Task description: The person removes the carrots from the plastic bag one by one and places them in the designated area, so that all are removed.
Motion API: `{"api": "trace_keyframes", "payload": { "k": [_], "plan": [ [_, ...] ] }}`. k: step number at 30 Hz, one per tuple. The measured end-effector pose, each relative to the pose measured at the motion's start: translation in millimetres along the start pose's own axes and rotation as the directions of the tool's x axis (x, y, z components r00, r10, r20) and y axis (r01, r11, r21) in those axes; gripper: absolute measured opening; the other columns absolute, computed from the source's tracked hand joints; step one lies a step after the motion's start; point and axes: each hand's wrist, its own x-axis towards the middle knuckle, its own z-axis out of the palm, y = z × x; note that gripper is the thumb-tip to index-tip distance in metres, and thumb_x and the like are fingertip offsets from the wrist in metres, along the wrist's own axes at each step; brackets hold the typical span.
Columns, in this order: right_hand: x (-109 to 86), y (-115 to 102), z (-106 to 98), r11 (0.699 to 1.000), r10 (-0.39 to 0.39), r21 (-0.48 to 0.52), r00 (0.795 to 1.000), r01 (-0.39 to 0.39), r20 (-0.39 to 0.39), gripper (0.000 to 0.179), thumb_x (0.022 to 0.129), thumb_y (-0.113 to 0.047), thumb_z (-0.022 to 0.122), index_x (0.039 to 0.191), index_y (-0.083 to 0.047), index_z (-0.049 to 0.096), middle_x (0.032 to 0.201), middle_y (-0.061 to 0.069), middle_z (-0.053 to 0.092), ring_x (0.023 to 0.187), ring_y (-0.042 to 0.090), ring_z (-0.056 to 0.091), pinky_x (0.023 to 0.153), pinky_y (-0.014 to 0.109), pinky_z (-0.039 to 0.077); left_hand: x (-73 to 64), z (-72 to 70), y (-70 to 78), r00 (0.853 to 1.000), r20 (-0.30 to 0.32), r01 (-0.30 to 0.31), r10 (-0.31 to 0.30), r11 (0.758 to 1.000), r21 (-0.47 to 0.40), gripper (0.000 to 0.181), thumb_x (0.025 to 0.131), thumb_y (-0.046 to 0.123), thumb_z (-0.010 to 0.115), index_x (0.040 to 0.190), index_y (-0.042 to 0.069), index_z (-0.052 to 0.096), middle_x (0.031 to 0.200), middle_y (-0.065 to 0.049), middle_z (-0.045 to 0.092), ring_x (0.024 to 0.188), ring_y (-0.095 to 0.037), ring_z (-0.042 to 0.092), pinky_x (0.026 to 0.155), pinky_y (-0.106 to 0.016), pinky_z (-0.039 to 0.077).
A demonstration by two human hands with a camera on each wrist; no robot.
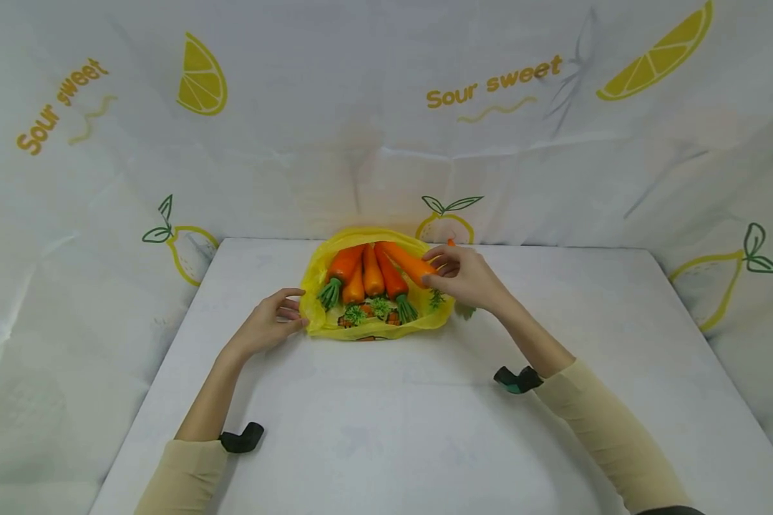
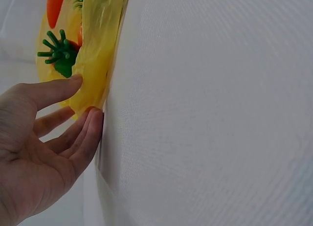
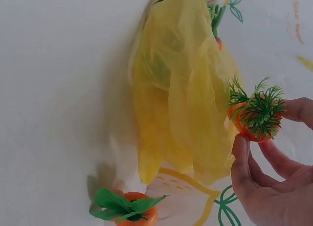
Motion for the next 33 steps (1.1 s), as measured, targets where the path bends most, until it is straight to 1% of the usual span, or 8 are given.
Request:
{"api": "trace_keyframes", "payload": {
  "k": [3, 6, 10, 14, 20, 23, 27, 33],
  "plan": [
    [-2.6, -1, -5, 0.999, -0.002, 0.037, 1.0, 0.002, -0.004, 0.037, 0.098, -0.02, 0.079, 0.129, -0.003, 0.073, 0.116, 0.02, 0.079, 0.097, 0.03, 0.075, 0.083, 0.02, 0.059, 0.2, -0.8, -0.3, 1.0, 0.001, -0.001, 0.001, 1.0, -0.003, 0.064, 0.102, 0.017, 0.076, 0.159, 0.004, 0.049, 0.138, -0.027, 0.067, 0.12, -0.037, 0.071, 0.104, -0.05, 0.062],
    [-6.2, -3, -9, 0.998, 0.012, 0.062, 1.0, -0.012, -0.009, 0.038, 0.1, -0.02, 0.077, 0.132, -0.002, 0.072, 0.12, 0.022, 0.078, 0.1, 0.031, 0.075, 0.083, 0.014, 0.057, 0.3, -1.6, -0.2, 1.0, 0.002, 0.001, -0.001, 1.0, -0.007, 0.064, 0.102, 0.018, 0.076, 0.159, 0.004, 0.049, 0.139, -0.027, 0.067, 0.12, -0.036, 0.071, 0.105, -0.051, 0.062],
    [-10.6, -5, -13, 0.995, 0.027, 0.092, 0.999, -0.025, -0.022, 0.038, 0.102, -0.021, 0.076, 0.135, -0.002, 0.07, 0.125, 0.023, 0.076, 0.104, 0.034, 0.075, 0.085, 0.012, 0.057, 0.4, -2.0, 0.2, 1.0, -0.001, 0.005, -0.005, 1.0, -0.005, 0.064, 0.102, 0.018, 0.076, 0.158, 0.004, 0.049, 0.139, -0.026, 0.067, 0.12, -0.036, 0.07, 0.104, -0.051, 0.062],
    [-14.7, -4, -17, 0.993, 0.01, 0.115, 0.999, -0.006, -0.037, 0.037, 0.103, -0.018, 0.075, 0.135, -0.001, 0.07, 0.125, 0.023, 0.076, 0.104, 0.033, 0.075, 0.086, 0.012, 0.057, 0.1, -1.8, 1.1, 1.0, -0.002, 0.009, -0.009, 1.0, -0.001, 0.064, 0.102, 0.018, 0.076, 0.158, 0.003, 0.049, 0.138, -0.026, 0.067, 0.12, -0.035, 0.07, 0.104, -0.05, 0.062],
    [-22.1, -4, -26, 0.99, -0.015, 0.137, 0.998, 0.023, -0.06, 0.035, 0.103, -0.014, 0.073, 0.135, 0.0, 0.069, 0.129, 0.023, 0.074, 0.104, 0.023, 0.073, 0.088, 0.011, 0.058, 0.2, -0.9, 1.2, 1.0, -0.001, 0.009, -0.009, 1.0, 0.001, 0.064, 0.102, 0.017, 0.077, 0.158, 0.003, 0.049, 0.138, -0.026, 0.067, 0.119, -0.035, 0.071, 0.104, -0.049, 0.062],
    [-26.3, -2, -32, 0.991, -0.014, 0.133, 0.997, 0.025, -0.08, 0.035, 0.103, -0.012, 0.073, 0.135, 0.0, 0.069, 0.134, 0.023, 0.073, 0.104, 0.023, 0.072, 0.089, 0.01, 0.057, 0.6, -0.7, 0.8, 1.0, -0.002, 0.007, -0.007, 1.0, -0.002, 0.064, 0.102, 0.018, 0.077, 0.158, 0.003, 0.05, 0.137, -0.027, 0.067, 0.119, -0.035, 0.071, 0.104, -0.05, 0.062],
    [-33.7, 2, -40, 0.994, 0.007, 0.109, 0.994, 0.005, -0.112, 0.035, 0.102, -0.013, 0.074, 0.134, -0.001, 0.069, 0.135, 0.024, 0.073, 0.102, 0.021, 0.072, 0.088, 0.009, 0.057, 0.7, -0.6, 0.6, 1.0, -0.001, 0.007, -0.007, 1.0, -0.002, 0.064, 0.102, 0.018, 0.077, 0.158, 0.003, 0.049, 0.138, -0.026, 0.067, 0.119, -0.035, 0.071, 0.104, -0.05, 0.062],
    [-48.2, 9, -56, 0.996, 0.042, 0.079, 0.986, -0.029, -0.162, 0.038, 0.102, -0.015, 0.075, 0.137, -0.002, 0.069, 0.134, 0.026, 0.073, 0.096, 0.005, 0.07, 0.086, 0.006, 0.055, -0.2, -0.9, 1.5, 1.0, -0.002, 0.009, -0.009, 1.0, 0.0, 0.063, 0.102, 0.017, 0.076, 0.158, 0.003, 0.049, 0.138, -0.027, 0.067, 0.12, -0.036, 0.071, 0.104, -0.05, 0.062]
  ]
}}
